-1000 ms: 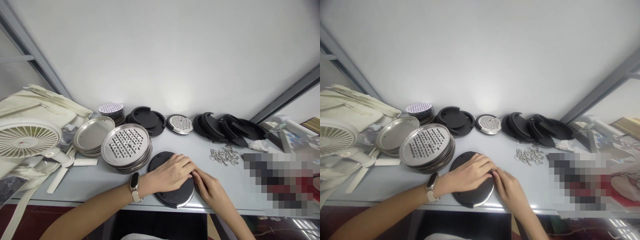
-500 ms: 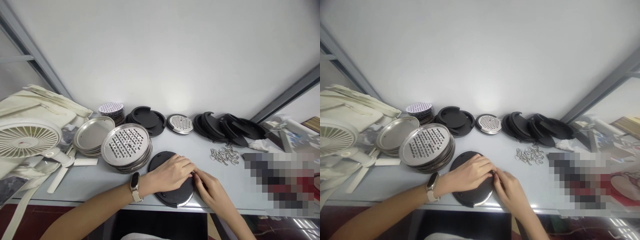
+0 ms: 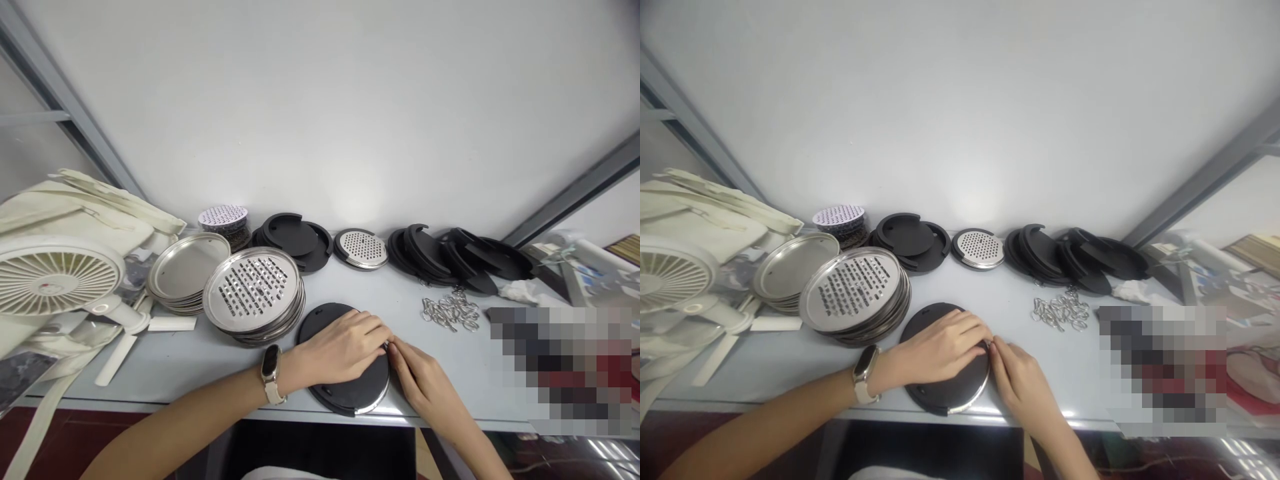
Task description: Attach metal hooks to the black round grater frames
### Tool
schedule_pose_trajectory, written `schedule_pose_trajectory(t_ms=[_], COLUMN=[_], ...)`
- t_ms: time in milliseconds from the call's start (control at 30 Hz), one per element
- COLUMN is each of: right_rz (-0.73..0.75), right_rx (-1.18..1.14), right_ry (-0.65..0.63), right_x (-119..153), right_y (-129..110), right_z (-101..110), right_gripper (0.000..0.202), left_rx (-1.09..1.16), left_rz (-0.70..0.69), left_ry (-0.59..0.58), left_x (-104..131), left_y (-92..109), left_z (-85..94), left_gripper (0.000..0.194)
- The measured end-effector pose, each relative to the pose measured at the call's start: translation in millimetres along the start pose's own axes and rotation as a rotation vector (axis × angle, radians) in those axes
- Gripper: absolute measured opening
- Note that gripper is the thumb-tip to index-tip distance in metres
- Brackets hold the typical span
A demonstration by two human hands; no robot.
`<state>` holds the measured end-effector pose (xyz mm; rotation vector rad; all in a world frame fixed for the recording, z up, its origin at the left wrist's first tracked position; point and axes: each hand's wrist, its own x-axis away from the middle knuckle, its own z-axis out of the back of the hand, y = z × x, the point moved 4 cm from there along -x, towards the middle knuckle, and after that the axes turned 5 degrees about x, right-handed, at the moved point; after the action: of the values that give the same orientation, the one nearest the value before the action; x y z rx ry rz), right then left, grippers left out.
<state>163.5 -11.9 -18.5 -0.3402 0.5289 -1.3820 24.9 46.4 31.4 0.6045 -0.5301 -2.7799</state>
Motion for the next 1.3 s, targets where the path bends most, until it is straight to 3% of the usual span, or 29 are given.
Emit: schedule_pose_trajectory(t_ms=[800, 1300], right_rz=[-0.013, -0.006], right_rx=[-0.059, -0.009], right_ry=[-0.009, 0.004], right_x=[3.2, -0.1], right_y=[-1.0, 1.9], right_z=[0.4, -0.6], right_gripper=[0.027, 0.025], left_rx=[-0.06, -0.097], left_rz=[0.128, 0.073], left_ry=[0.101, 0.098], left_x=[0.3, 0.1], left_y=[-5.5, -3.2], left_z=[-1.2, -1.4], left_gripper=[0.014, 0.012])
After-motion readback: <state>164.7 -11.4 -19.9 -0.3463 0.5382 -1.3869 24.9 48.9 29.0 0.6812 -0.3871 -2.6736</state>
